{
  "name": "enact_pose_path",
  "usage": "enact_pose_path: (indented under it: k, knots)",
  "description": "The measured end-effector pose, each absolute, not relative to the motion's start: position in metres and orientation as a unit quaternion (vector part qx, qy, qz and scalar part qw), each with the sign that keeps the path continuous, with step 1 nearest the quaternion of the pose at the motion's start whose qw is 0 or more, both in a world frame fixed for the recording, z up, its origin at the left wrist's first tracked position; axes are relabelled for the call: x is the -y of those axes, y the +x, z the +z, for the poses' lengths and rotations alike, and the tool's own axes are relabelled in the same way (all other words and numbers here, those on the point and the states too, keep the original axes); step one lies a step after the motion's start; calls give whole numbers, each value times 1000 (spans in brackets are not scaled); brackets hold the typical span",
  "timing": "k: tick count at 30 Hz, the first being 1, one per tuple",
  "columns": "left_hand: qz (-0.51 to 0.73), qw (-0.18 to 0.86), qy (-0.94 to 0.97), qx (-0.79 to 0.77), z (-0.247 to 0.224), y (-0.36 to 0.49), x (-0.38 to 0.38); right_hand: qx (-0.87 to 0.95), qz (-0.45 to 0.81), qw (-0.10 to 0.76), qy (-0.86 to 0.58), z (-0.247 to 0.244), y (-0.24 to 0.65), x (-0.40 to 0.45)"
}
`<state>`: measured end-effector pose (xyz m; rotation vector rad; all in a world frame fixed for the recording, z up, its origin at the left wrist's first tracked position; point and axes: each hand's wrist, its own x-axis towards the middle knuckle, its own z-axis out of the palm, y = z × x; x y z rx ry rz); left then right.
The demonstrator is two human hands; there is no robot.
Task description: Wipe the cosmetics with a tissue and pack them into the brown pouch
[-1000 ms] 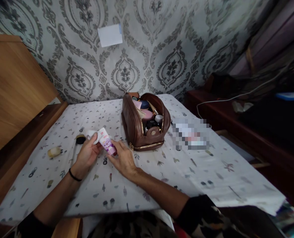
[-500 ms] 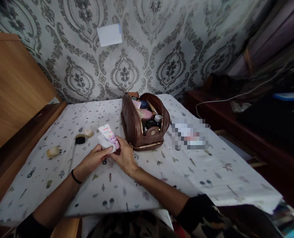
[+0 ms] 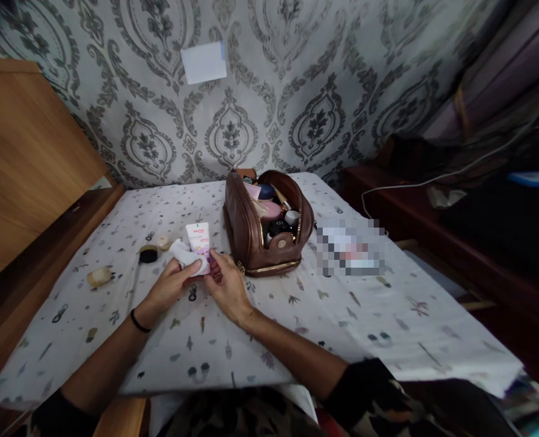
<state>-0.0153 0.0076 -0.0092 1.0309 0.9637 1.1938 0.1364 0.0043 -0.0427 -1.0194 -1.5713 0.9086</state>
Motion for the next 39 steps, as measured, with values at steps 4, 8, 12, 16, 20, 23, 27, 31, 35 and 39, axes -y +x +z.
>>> enact_pose_path:
  k: [4, 8, 12, 16, 20, 23, 27, 31, 35, 39]
  knots:
    - [458, 615, 487, -419, -7, -14, -5, 603, 438, 531, -402, -46, 135, -7]
    - [444, 535, 552, -460, -9, -17, -7, 614, 444, 516, -399, -42, 141, -7]
    - [425, 343, 666, -508, -14, -22, -8, 620, 416, 508, -429, -34, 146, -6]
    - [431, 241, 723, -484, -20, -21, -5, 581, 462, 519, -424, -31, 144, -7]
    - [379, 175, 783, -461, -22, -18, 0, 545, 509, 526, -409, -31, 140, -9]
    - [370, 148, 800, -450, -22, -18, 1, 520, 536, 531, -402, -31, 139, -10]
    - [376, 161, 789, -458, -22, -16, 2, 498, 569, 526, -388, -30, 139, -9]
    - [382, 198, 762, -483, -20, -15, 2, 481, 588, 525, -383, -27, 139, -7]
    - [405, 237, 732, -494, -17, -15, 2, 473, 597, 525, -380, -24, 138, -4]
    - [440, 259, 716, -476, -16, -16, -1, 478, 602, 521, -371, -22, 136, -3]
